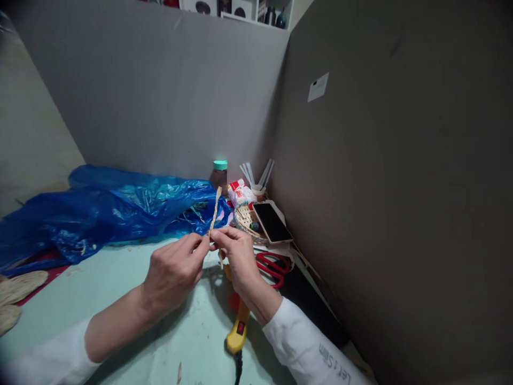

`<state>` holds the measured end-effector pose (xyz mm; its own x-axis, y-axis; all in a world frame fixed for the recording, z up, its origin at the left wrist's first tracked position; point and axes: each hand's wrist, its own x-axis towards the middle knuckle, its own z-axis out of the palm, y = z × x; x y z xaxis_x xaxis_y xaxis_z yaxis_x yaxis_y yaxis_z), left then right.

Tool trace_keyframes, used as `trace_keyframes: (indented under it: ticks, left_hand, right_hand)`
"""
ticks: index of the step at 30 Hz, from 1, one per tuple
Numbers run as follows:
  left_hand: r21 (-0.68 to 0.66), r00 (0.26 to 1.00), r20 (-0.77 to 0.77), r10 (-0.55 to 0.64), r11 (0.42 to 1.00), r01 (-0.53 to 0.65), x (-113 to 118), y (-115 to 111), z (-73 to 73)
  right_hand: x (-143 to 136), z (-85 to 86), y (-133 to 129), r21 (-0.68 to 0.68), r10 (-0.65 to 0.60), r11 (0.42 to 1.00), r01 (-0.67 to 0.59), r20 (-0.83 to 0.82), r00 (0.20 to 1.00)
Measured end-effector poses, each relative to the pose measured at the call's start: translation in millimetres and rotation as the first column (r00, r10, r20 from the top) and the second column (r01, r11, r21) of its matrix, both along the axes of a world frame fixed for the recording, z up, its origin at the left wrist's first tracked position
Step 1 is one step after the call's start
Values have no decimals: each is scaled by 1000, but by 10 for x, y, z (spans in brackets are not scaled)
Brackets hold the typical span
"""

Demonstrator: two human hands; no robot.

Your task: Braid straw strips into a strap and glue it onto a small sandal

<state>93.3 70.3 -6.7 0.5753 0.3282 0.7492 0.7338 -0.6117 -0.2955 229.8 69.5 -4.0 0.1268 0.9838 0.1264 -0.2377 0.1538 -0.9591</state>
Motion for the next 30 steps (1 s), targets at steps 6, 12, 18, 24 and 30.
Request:
trace_keyframes:
  ticks: [6, 12, 18, 24, 30]
  left_hand:
    - [-22, 998, -59, -9, 1000, 8, 95, -83, -64]
    - [-393, 889, 453, -63, 881, 263, 52, 22, 69]
    - [-738, 719, 671, 179, 76, 670, -7, 248, 162]
    - [-756, 753, 643, 144, 276, 593, -64, 289, 157]
    - [-732, 764, 620, 176, 481, 483, -85, 341, 92]
  right_hand:
    - [19, -43, 46, -24, -8, 1000, 7, -43, 999]
    - [34, -58, 54, -37, -49, 998, 48, -30, 998]
    - [-57, -46, -19, -26, 77, 997, -75, 96, 992]
    - [19, -36, -9, 138, 24, 985, -102, 476, 879]
    - [47, -93, -56, 363, -269, 929, -69, 791, 550]
